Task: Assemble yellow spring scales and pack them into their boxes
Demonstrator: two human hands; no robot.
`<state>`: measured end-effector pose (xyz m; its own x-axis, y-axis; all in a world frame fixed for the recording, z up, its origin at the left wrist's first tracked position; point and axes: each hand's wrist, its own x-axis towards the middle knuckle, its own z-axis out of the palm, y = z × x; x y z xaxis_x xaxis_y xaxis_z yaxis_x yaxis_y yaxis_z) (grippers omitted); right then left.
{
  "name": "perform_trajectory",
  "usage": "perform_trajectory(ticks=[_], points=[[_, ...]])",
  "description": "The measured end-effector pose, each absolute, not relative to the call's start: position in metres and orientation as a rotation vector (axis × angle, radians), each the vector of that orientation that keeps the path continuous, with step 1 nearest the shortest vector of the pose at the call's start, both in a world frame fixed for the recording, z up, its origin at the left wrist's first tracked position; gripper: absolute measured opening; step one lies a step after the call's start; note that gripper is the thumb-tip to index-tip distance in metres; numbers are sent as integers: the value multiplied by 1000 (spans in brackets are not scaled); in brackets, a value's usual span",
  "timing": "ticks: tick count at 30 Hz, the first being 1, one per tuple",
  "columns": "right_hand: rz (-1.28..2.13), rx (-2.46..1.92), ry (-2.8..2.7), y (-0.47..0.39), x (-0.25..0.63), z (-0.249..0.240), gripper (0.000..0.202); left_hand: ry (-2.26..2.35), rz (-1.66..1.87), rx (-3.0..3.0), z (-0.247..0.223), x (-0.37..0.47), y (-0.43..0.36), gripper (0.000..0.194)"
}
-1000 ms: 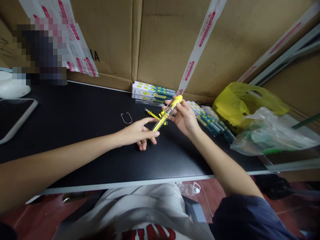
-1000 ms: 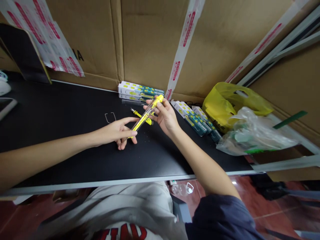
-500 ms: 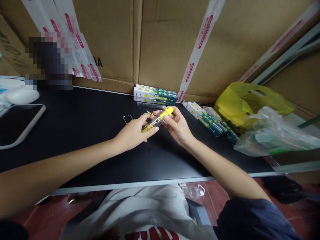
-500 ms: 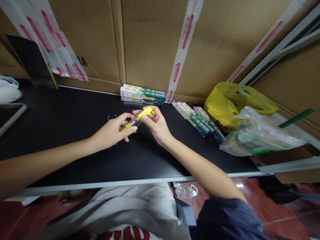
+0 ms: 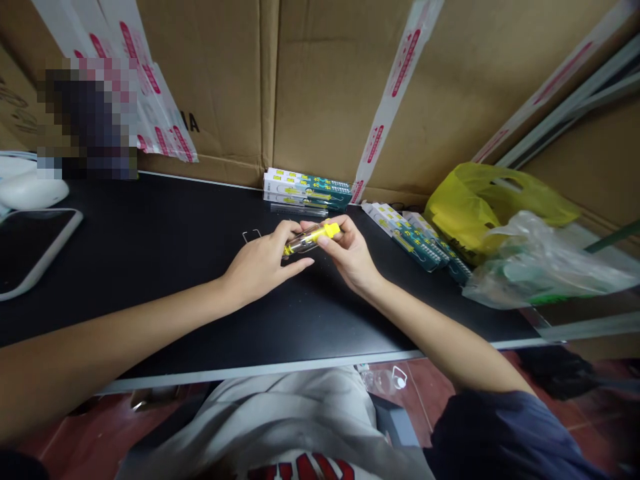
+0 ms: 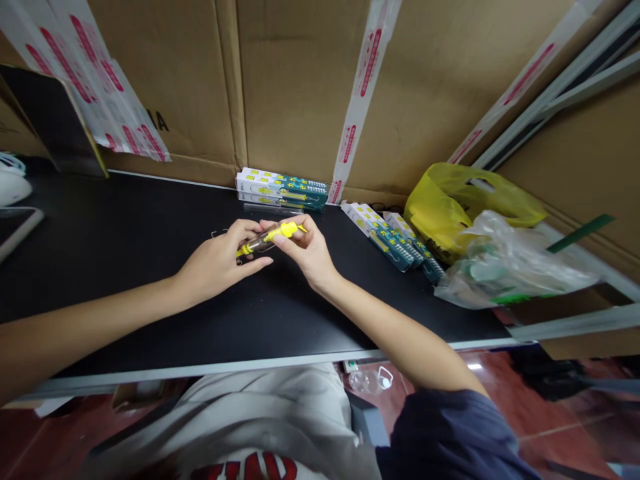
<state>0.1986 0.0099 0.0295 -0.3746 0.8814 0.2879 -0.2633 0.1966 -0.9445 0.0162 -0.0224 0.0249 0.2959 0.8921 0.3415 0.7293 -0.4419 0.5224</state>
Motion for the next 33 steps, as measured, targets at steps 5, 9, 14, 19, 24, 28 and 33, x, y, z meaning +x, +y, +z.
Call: perform_trajectory(ticks=[5, 9, 14, 19, 24, 28, 33], points=[[1357, -616, -1479, 6, 196, 27, 32, 1463, 958, 2231, 20, 18, -22, 40], [1323, -626, -1557, 3, 196, 29, 32, 1456, 979, 2246, 19, 18, -22, 36], [970, -575, -1955, 24, 223, 43, 46, 1455, 990, 2326, 20, 15, -18, 37], [-137, -1432, -2161, 79, 285, 51, 44, 1424, 1037, 2343, 20, 11, -13, 39], [-520, -2166, -2103, 106, 326, 44, 45, 1366, 1061, 2358, 18, 9, -12, 44], [-575, -2254, -2083, 108, 332, 40, 46, 1293, 1056, 2397, 17, 8, -11, 43], [-582, -2287, -2069, 112, 333, 35, 54, 1264, 1033, 2418, 16, 9, -11, 39]])
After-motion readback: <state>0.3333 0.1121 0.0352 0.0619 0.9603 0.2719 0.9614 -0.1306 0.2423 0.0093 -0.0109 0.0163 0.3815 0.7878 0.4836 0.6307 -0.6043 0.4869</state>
